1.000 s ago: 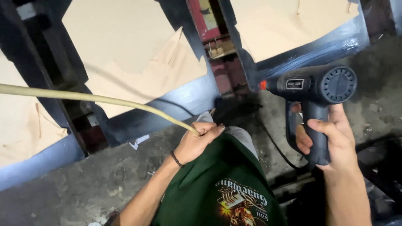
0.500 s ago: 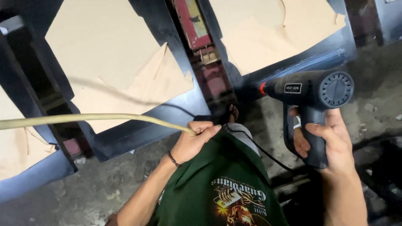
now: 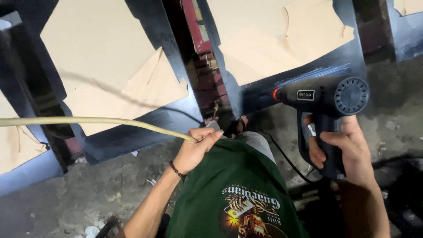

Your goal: Drying screen-printed fabric pieces using a handheld heat gun on a production line.

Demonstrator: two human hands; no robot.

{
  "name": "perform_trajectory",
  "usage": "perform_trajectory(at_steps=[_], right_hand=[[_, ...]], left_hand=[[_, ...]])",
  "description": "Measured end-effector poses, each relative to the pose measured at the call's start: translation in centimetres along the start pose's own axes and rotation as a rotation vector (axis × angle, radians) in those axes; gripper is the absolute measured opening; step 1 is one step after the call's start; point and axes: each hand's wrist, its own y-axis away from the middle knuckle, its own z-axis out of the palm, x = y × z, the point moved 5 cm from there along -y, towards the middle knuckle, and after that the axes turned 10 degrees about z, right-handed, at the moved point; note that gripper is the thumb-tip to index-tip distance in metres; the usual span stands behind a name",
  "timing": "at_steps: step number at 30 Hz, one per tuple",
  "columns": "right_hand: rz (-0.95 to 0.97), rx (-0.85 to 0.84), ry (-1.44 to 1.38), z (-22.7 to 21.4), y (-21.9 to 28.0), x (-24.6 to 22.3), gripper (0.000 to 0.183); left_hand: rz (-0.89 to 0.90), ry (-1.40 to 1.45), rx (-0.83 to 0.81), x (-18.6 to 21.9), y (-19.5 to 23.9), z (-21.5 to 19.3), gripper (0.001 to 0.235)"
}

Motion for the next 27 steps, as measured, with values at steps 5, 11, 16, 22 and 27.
perform_trajectory(at_steps=[5,11,16,22,27], right_hand=[[0.017,-0.029,0.010,-0.8,0.2,-1.1,0.059],[0.026,-0.012,0.021,-2.7,0.2,-1.7,0.067],[0.035,-0.007,0.018,-3.9,0.4,-2.1,0.061],[0.063,0.049,0.036,-5.5,0.4,-2.9,0.060],[0.057,-0.008,0.021,-6.6,0.2,-3.9,0.056]], left_hand=[[0.018,-0.014,0.002,0.0,-0.6,1.5,0.055],[0.022,0.012,-0.004,-0.2,-1.1,3.4,0.054],[0.015,-0.043,-0.001,-0.6,-1.6,4.6,0.056],[0.038,-0.039,0.018,-0.1,-2.3,5.4,0.056],[0.022,0.013,0.040,-0.1,-2.8,6.4,0.055]])
